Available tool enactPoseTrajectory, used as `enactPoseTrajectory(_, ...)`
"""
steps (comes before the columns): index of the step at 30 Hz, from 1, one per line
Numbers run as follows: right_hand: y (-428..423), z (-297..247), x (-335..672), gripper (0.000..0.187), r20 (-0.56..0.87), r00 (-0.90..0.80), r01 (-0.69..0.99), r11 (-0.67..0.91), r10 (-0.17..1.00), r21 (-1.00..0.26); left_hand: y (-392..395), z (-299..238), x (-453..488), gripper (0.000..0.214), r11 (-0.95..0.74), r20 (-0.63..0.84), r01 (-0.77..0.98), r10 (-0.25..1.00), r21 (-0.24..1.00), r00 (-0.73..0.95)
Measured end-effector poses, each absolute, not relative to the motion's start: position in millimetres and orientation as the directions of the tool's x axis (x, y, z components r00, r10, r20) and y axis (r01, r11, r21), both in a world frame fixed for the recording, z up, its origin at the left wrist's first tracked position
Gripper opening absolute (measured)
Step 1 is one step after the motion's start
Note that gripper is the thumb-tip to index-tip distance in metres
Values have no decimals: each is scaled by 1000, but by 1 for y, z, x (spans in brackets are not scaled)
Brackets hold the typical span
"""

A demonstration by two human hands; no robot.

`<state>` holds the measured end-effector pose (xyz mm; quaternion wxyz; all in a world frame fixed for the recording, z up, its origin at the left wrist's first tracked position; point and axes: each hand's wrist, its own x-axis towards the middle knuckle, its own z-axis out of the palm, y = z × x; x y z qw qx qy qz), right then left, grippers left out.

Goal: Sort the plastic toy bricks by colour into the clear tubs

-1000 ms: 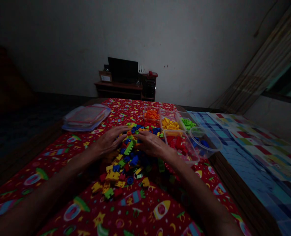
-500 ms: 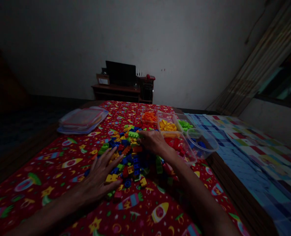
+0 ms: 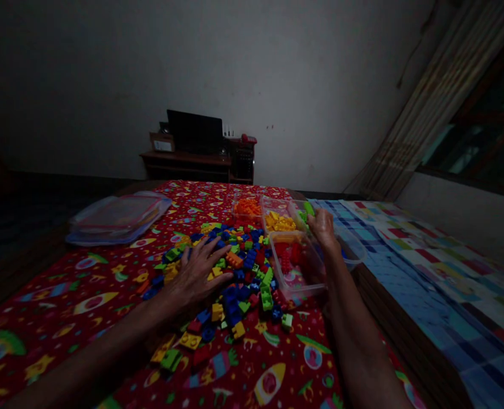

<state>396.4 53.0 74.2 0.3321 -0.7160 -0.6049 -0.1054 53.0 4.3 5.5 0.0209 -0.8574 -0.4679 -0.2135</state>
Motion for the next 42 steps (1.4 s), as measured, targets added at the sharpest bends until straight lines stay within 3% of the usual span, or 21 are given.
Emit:
enactPoseTrajectory(6, 54, 85, 412, 38, 436, 383, 840, -110, 814, -532, 7, 11, 38, 62, -656, 428, 732, 725, 186, 540)
enactPoseTrajectory(10, 40, 106, 409, 38, 509, 348, 842, -24, 787, -539, -7, 20, 34, 54, -774, 452, 609, 612, 173, 649)
enactPoseTrajectory(17, 15, 131, 359, 31, 512, 121, 802, 221, 850, -556, -58, 20, 66, 52, -923, 211, 379, 384, 65, 899)
enactPoseTrajectory(22, 4, 125, 308, 25, 372, -213, 802, 379, 903, -462, -45, 18, 63, 38, -864, 269, 500, 494, 51, 827)
enactPoseTrajectory(27, -5, 107, 276, 16, 109, -412, 888, 425, 905, -175, -19, 26, 45, 26, -819, 363, 543, 571, 186, 736)
enactPoseTrajectory(29, -4, 96, 269, 14, 85, -448, 882, 455, 890, -122, -13, 30, 39, 28, -805, 408, 532, 593, 265, 694)
enactPoseTrajectory(35, 6, 70, 264, 28, 158, -587, 763, 608, 794, -220, -5, 45, 27, 34, -722, 489, 552, 690, 416, 534)
enactPoseTrajectory(42, 6, 77, 261, 40, 260, -499, 764, 561, 827, -318, 4, 49, 13, 34, -649, 528, 609, 748, 455, 403)
